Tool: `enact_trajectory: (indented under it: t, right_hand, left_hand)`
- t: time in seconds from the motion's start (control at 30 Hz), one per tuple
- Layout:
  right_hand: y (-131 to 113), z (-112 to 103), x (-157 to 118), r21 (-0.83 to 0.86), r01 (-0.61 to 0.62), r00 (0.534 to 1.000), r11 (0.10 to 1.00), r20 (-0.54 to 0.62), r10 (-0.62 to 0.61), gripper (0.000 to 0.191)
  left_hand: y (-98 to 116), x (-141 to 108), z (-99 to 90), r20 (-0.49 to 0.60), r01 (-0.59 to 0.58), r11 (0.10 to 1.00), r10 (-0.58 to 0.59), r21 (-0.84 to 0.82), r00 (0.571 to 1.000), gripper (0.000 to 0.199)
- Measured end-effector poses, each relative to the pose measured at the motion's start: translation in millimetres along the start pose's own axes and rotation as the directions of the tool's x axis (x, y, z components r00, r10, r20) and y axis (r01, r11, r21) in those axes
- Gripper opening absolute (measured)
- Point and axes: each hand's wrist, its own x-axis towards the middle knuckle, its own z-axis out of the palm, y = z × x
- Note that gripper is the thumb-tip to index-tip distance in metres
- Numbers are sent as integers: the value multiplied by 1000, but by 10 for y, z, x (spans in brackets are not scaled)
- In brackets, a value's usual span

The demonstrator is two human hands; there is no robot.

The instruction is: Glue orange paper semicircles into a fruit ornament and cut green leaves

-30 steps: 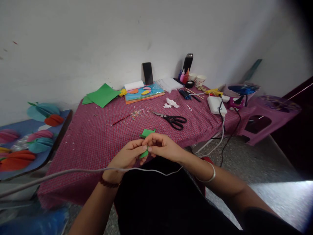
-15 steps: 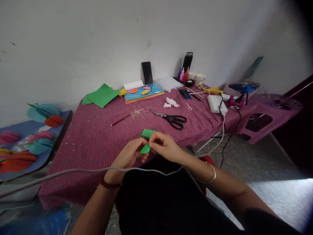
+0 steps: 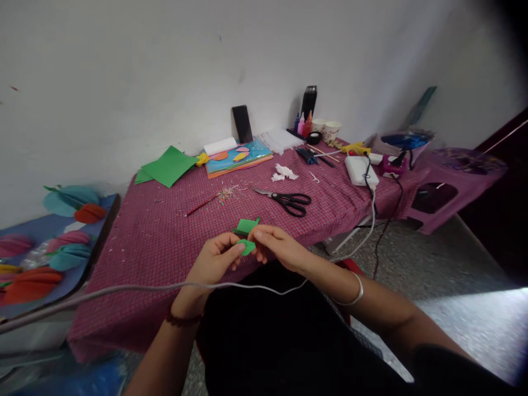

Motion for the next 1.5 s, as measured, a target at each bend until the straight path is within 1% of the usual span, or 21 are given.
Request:
enact_trajectory:
  t: [0.07, 0.13, 0.23, 0.27, 0.3, 0.37, 0.43, 0.53, 0.6, 0.63, 0.73, 0.83, 0.97, 1.07, 1.1, 1.17, 1.23, 1.37, 1.4, 1.43, 1.5]
  right_hand:
    - [-4, 3, -1, -72, 2, 1000, 997, -7, -2, 34]
    - [-5, 13, 3, -87, -15, 999, 996, -38, 12, 31]
    - [-10, 24, 8, 44, -46, 996, 998, -72, 49, 30]
    - [-13, 24, 8, 97, -55, 996, 994, -70, 62, 29]
    - [-18, 22, 8, 144, -66, 995, 987, -65, 76, 29]
    - [-29, 14, 5, 213, -91, 994, 973, -45, 103, 28]
    - [-40, 6, 1, 252, -120, 991, 960, -20, 129, 27]
    - [-54, 6, -9, 232, -151, 988, 961, 17, 151, 25]
    - [-66, 15, -21, 169, -140, 990, 976, 26, 137, 25]
    - [-74, 20, -28, 129, -119, 993, 984, 26, 117, 26]
    - [-106, 31, -48, 7, -20, 999, 1000, 33, 20, 32]
    - [-138, 37, -60, -76, 63, 997, 995, 52, -59, 33]
    - [-156, 53, -62, -144, 160, 987, 977, 16, -159, 25]
    - [-149, 71, -68, -240, 192, 978, 952, -27, -205, 16]
    - [-145, 77, -71, -266, 196, 976, 944, -42, -214, 15]
    - [-138, 81, -72, -280, 196, 973, 940, -65, -222, 16]
    - [-129, 75, -67, -261, 191, 972, 946, -84, -219, 17]
    - [-102, 41, -39, -194, 181, 970, 964, -124, -207, 20]
    - [-90, 38, -32, -173, 181, 970, 968, -134, -205, 21]
    - [-77, 40, -28, -153, 182, 969, 971, -142, -204, 21]
    - [-52, 60, -23, -125, 184, 969, 975, -142, -202, 21]
  left_hand:
    - [6, 2, 3, 6, 13, 1000, -13, 0, 1000, 27]
    - [10, 6, 12, -18, 16, 998, -17, -65, 1000, 30]
    - [24, -4, 25, -59, -37, 969, 23, -244, 998, 32]
    - [31, -15, 25, -69, -82, 960, 66, -267, 995, 28]
    - [38, -28, 24, -71, -136, 959, 122, -250, 990, 25]
    - [52, -60, 15, -51, -251, 962, 247, -108, 968, 32]
    - [65, -83, 5, 17, -349, 932, 349, 93, 937, 39]
    - [87, -92, -1, 90, -480, 818, 478, 316, 874, 23]
    - [108, -96, 5, 71, -509, 767, 527, 390, 847, 11]
    - [121, -102, 12, 42, -500, 763, 531, 409, 846, 8]
    - [158, -129, 33, -38, -440, 795, 499, 418, 866, 6]
    - [173, -146, 47, -83, -426, 819, 490, 384, 868, 7]
    - [141, -139, 68, -97, -430, 835, 486, 344, 868, 7]
    - [99, -129, 122, -115, -415, 857, 466, 304, 877, 5]
    - [86, -127, 148, -149, -401, 876, 449, 270, 881, 4]
    - [68, -119, 206, -249, -370, 914, 401, 165, 881, 14]
    - [63, -108, 254, -356, -373, 927, 360, 34, 862, 26]
    - [74, -71, 280, -523, -429, 873, 260, -232, 811, 26]
    - [74, -62, 279, -532, -429, 857, 230, -286, 815, 26]
    - [70, -53, 281, -515, -409, 855, 205, -320, 833, 28]
    - [50, -40, 300, -431, -326, 889, 170, -321, 886, 29]
